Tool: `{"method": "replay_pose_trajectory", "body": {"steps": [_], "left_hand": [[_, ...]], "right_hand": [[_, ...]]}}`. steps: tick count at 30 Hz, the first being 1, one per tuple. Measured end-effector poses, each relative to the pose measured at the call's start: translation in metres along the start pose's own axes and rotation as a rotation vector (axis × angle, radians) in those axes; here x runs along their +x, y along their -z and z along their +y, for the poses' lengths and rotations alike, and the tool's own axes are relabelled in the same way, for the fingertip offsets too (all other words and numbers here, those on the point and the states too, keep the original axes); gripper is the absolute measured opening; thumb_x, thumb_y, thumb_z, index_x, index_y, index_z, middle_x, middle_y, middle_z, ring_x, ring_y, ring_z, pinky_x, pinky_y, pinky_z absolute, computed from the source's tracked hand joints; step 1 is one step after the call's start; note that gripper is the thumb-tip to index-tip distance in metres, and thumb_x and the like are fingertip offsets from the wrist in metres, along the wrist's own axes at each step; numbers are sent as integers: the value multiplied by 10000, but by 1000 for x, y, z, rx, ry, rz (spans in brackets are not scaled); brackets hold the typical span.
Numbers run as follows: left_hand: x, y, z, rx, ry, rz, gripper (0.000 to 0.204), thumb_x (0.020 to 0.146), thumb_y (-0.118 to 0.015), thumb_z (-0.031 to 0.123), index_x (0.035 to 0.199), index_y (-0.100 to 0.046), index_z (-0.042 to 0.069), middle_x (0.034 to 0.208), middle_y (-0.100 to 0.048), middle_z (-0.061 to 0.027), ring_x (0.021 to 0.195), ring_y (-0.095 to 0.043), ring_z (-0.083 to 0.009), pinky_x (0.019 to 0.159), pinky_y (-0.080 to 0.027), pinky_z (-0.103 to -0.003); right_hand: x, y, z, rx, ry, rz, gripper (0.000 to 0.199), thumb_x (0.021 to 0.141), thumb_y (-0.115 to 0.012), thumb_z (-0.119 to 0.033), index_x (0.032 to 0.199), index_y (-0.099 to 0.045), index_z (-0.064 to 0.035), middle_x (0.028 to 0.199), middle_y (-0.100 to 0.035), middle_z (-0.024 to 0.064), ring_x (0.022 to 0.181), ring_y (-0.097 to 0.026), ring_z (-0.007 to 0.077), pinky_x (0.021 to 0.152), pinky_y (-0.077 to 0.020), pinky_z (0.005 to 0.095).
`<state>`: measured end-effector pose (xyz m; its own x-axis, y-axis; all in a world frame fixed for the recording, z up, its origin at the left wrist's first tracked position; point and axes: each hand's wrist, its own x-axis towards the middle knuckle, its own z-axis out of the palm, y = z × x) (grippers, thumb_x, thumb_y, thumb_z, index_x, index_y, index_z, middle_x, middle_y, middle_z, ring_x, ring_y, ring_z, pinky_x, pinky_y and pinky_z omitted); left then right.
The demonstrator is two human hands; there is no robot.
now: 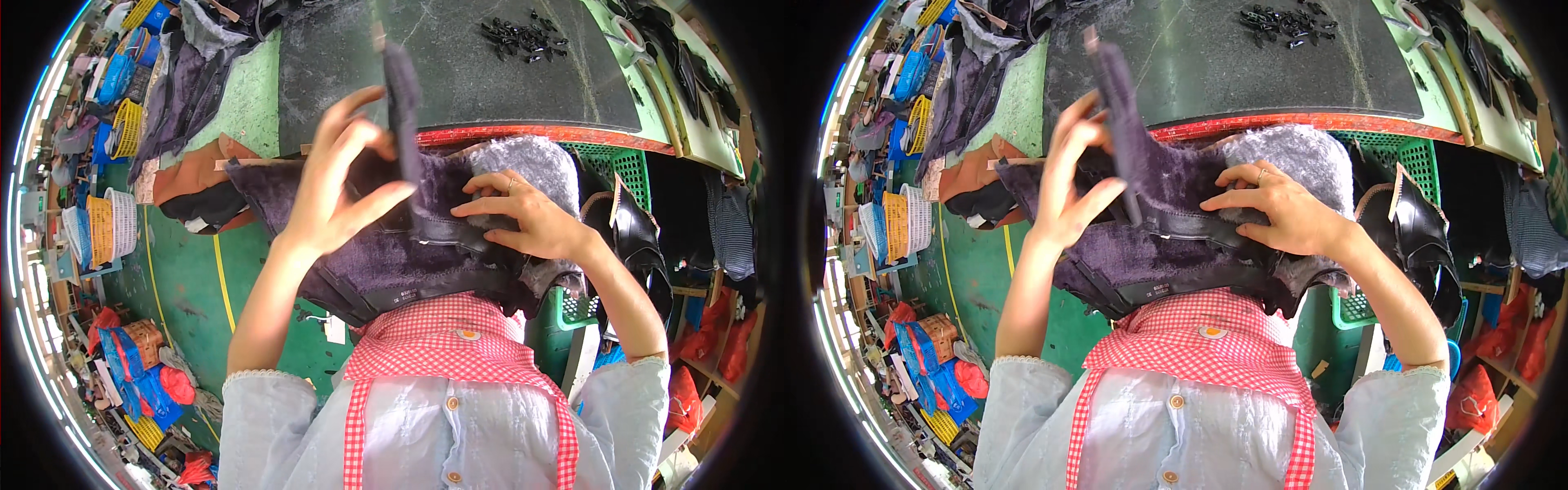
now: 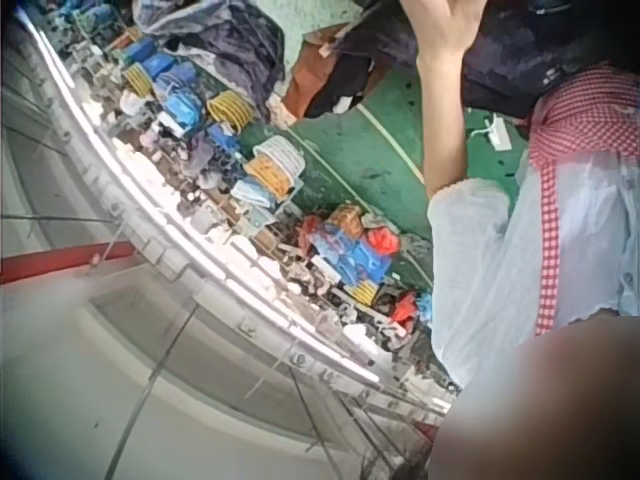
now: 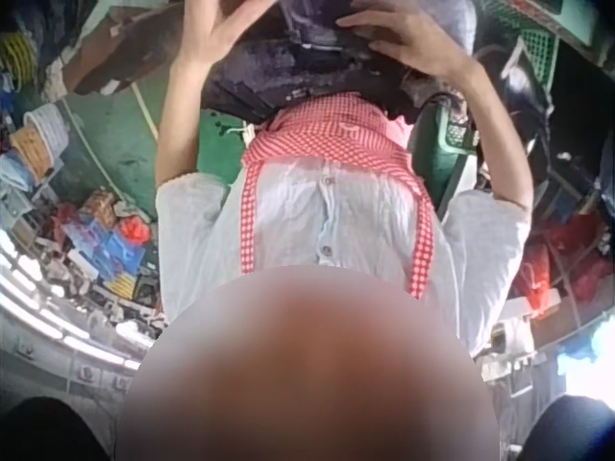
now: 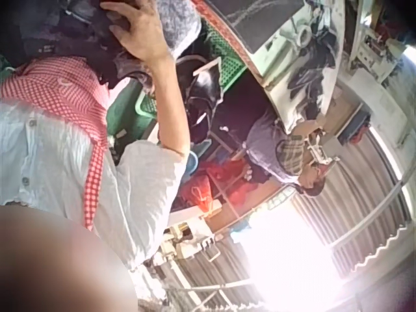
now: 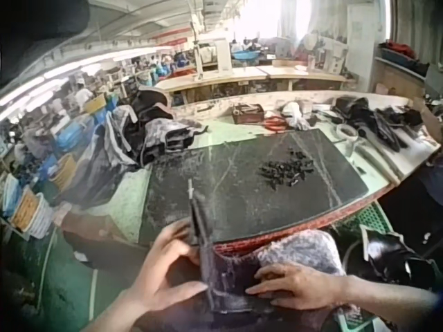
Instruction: The recorder is assembling and trimming leather boot components at a factory workbench.
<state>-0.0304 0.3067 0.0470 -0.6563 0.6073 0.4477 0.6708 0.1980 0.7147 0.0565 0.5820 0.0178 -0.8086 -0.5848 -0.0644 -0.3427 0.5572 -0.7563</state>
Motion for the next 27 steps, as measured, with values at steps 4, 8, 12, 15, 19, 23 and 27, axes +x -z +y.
{"method": "replay_pose_trajectory", "body": {"steps": [4,8,12,15,19,23,27], "left_hand": [[56,-55,-4,-403,164,50,535,744,-816,265,1073,-449,57,953,-532,-76,944,-534,-162,892,-440,-343],[66,-95,8,34,217,23,511,768,-767,216,1141,-439,97,793,-645,-129,730,-683,-280,636,-522,-354],[66,-93,-3,201,329,41,406,824,-702,288,1118,-494,101,793,-671,-134,742,-685,-323,642,-520,-411],[64,-90,-12,294,314,61,405,831,-687,299,1103,-476,86,765,-664,-142,710,-675,-340,610,-521,-426],[58,-91,-21,357,287,94,419,837,-672,313,1098,-459,64,741,-657,-139,663,-664,-347,568,-515,-439],[48,-84,-25,302,229,95,364,889,-618,300,1108,-459,57,736,-652,-149,660,-661,-354,552,-511,-442],[47,-62,-16,459,34,115,242,904,-582,227,1052,-514,48,771,-606,-116,732,-596,-316,701,-461,-417]], "right_hand": [[1,-1,6,-21,58,-4,513,714,-706,-72,1212,-628,-162,1285,-498,120,1170,-484,323,1059,-357,416],[2,-5,2,42,-2,8,473,734,-734,-255,1156,-637,-65,1244,-530,168,1222,-431,367,1085,-313,454],[4,-13,-19,38,-77,12,484,761,-727,-434,1062,-684,-57,1163,-576,180,1184,-473,353,1049,-341,427],[15,-22,-34,121,-201,-65,472,765,-727,-452,1024,-704,-58,944,-656,143,999,-596,309,949,-440,381],[26,-28,-43,265,-366,7,374,831,-707,-351,1000,-684,-18,763,-661,93,676,-642,211,681,-526,321],[5,-5,-35,687,-56,-184,137,891,-647,-129,926,-659,3,826,-672,79,763,-646,150,700,-497,281],[-10,14,-16,362,-277,133,138,862,-684,-143,872,-695,-6,750,-675,64,687,-636,119,638,-495,259]]}}
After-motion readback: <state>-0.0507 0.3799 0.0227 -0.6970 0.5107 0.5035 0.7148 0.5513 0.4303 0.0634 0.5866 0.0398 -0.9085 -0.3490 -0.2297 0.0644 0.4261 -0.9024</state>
